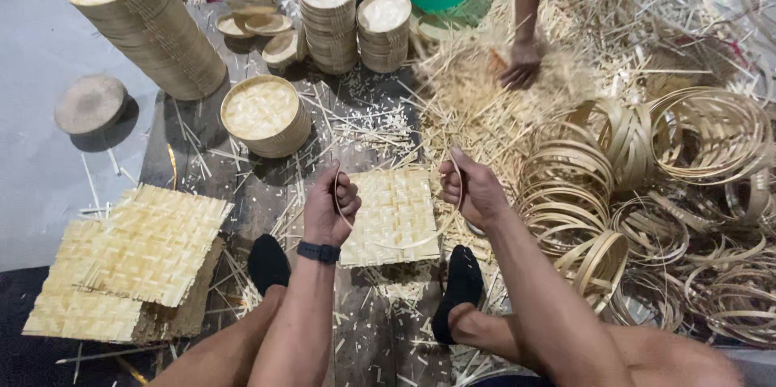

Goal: The person assembles a circular bamboo lid by placing a woven mat over a wooden form, securing a flexible bamboo ring around it, and trimming the excess material with scissors.

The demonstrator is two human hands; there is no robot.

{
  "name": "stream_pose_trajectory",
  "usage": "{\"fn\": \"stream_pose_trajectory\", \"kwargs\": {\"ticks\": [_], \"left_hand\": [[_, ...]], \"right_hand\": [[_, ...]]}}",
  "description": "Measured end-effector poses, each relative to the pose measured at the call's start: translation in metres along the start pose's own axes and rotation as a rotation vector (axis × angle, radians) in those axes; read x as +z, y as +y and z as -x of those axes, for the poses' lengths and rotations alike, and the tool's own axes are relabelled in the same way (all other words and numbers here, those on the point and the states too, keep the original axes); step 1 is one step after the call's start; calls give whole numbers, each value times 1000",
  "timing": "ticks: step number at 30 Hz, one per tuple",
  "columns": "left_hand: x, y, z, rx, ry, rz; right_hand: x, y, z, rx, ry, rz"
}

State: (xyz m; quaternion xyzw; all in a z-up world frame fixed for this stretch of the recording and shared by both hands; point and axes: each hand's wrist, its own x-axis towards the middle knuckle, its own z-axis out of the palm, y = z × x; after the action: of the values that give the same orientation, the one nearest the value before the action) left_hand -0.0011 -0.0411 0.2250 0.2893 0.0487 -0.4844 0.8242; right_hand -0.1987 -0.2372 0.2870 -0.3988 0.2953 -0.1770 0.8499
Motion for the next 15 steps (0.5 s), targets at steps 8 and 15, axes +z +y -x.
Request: {"fn": "stream_pose_trajectory", "kwargs": {"ticks": [8,15], "left_hand": [[-17,-10,-4,15,35,68],[-57,-24,-22,27,73,119]], "right_hand": [[-15,39,-27,-35,-22,-136],[-41,51,-31,-111,131,439]]}}
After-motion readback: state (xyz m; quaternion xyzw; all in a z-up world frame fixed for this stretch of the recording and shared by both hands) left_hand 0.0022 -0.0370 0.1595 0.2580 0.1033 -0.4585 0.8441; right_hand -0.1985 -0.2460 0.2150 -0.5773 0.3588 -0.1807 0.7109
